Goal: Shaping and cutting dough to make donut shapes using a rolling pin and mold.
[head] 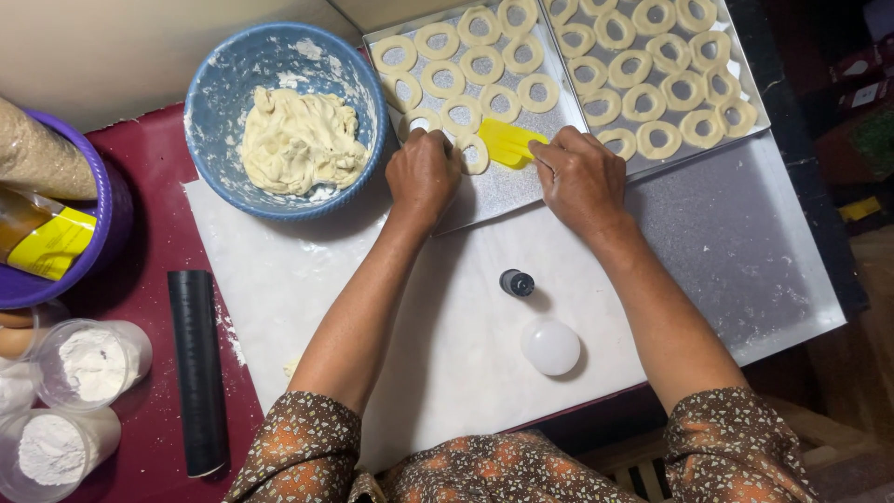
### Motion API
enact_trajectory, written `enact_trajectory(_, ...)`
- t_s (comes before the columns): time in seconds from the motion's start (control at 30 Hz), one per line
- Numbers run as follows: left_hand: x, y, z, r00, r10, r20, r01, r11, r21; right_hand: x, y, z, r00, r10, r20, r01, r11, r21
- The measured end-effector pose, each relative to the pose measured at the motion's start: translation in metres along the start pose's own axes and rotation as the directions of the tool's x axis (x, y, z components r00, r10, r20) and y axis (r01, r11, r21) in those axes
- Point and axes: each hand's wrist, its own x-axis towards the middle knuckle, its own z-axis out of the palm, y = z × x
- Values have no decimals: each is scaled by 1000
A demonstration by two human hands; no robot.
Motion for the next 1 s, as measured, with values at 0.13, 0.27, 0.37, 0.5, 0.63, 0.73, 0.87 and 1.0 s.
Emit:
enact_trajectory(0.13, 2, -2, -1, 1000, -13, 20, 13, 1000, 4, -2, 1, -5, 1000, 22, 6, -22, 1000, -3)
enact_trajectory(0.27, 4, 0, -7, 998, -32, 52, 35, 998, -46, -4, 3, -7, 996, 89, 28, -90, 995, 35)
enact_trajectory(0.37, 5, -3, -8, 996, -44, 76, 48, 997, -53, -7, 3, -9, 994, 104, 20, -105, 993, 53)
enact_trajectory(0.5, 7, -4, -8, 996, -34, 80, 38, 998, -50, -10, 2, -10, 994, 109, -5, -108, 992, 69)
enact_trajectory(0.63, 5, 0, -14, 998, 8, 68, -2, 997, -82, -9, 2, -10, 993, 117, 0, -117, 992, 49)
enact_trajectory(0.73, 5, 0, -13, 998, 35, 53, -31, 997, -68, -8, 0, -9, 994, 108, 7, -108, 993, 48)
enact_trajectory(0.87, 4, -3, -14, 997, 58, 49, -56, 997, -44, -2, -7, -8, 997, 69, -31, -67, 996, 64)
enact_trajectory(1.0, 5, -5, -12, 997, 48, 56, -46, 998, -42, 3, -11, -2, 998, 12, -63, -7, 997, 72)
